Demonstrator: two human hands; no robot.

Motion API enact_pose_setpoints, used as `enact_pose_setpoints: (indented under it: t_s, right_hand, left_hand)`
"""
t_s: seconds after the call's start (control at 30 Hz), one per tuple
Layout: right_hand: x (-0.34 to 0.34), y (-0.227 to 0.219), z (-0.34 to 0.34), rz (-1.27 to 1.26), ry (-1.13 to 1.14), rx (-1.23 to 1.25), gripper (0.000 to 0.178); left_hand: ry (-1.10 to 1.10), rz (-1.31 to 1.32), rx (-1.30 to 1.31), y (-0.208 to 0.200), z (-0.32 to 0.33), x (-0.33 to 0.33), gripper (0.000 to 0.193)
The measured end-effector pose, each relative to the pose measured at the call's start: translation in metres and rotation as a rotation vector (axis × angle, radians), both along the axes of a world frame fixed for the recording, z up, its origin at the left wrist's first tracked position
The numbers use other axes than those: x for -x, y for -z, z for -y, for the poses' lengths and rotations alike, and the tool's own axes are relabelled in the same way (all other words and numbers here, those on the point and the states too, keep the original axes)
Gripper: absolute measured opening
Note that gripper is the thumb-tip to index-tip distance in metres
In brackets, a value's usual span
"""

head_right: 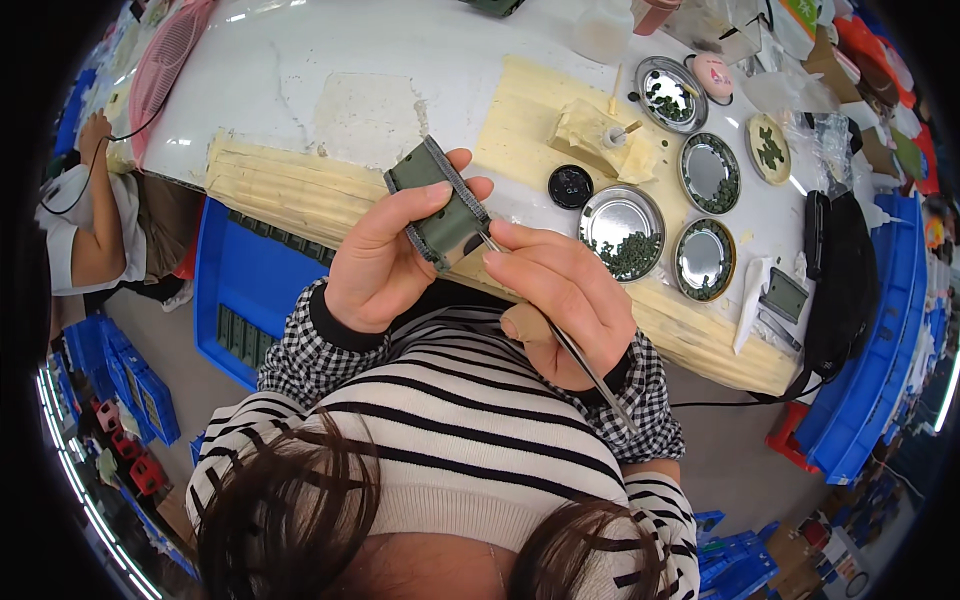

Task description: Assemble small electronic components at a workbench using a manual applicator tool.

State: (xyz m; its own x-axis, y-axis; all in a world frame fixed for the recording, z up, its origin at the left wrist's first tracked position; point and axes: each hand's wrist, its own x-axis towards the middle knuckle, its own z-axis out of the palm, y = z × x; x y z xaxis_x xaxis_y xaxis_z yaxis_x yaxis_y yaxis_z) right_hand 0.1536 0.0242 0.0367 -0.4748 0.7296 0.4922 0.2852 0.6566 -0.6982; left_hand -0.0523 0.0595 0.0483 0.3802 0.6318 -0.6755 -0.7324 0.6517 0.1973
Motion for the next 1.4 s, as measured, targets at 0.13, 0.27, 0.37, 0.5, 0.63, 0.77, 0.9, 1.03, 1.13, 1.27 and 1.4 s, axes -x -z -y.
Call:
enact_pose_setpoints:
  t_s: [0.13,0.27,0.37,0.5,0.63,0.77,0.9,1.03,1.13,1.27,1.4]
  right_hand:
    - [0.001,-0.001,0.001,-0.008,0.002,0.000,0.033]
    - [0.001,-0.005,0.001,0.004,-0.003,0.032,0.036]
    - [0.000,-0.007,0.000,0.010,-0.023,0.046,0.039]
    - [0.000,-0.009,-0.001,0.007,-0.039,0.047,0.039]
    - [0.000,-0.009,-0.002,-0.008,-0.050,0.039,0.038]
    - [0.000,-0.007,-0.002,-0.018,-0.042,0.022,0.039]
    - [-0.001,-0.003,0.000,-0.032,-0.018,0.029,0.031]
    - [-0.018,0.011,0.004,-0.263,0.169,0.047,0.030]
    - [-0.045,0.017,0.004,-0.239,0.350,0.056,0.028]
    - [-0.066,0.022,0.004,0.006,0.395,0.104,0.019]
    - [-0.063,0.024,0.004,0.085,0.405,0.122,0.012]
  left_hand:
    - [-0.039,0.099,-0.442,0.037,0.022,0.001,0.039]
    - [-0.035,0.097,-0.458,0.040,0.021,0.001,0.038]
    - [-0.023,0.099,-0.449,0.039,0.020,0.002,0.038]
    - [-0.014,0.077,-0.452,0.043,0.020,0.001,0.038]
    - [-0.015,0.071,-0.456,0.043,0.020,0.001,0.038]
    - [-0.020,0.102,-0.451,0.041,0.021,0.002,0.039]
    - [-0.033,0.117,-0.395,0.039,0.020,0.001,0.040]
    - [-0.029,0.079,-0.444,0.040,0.023,0.002,0.042]
    - [-0.038,0.043,-0.500,0.037,0.025,0.008,0.042]
    - [0.003,-0.051,-0.523,0.038,0.024,0.011,0.042]
    - [0.014,-0.045,-0.445,0.029,0.023,0.001,0.045]
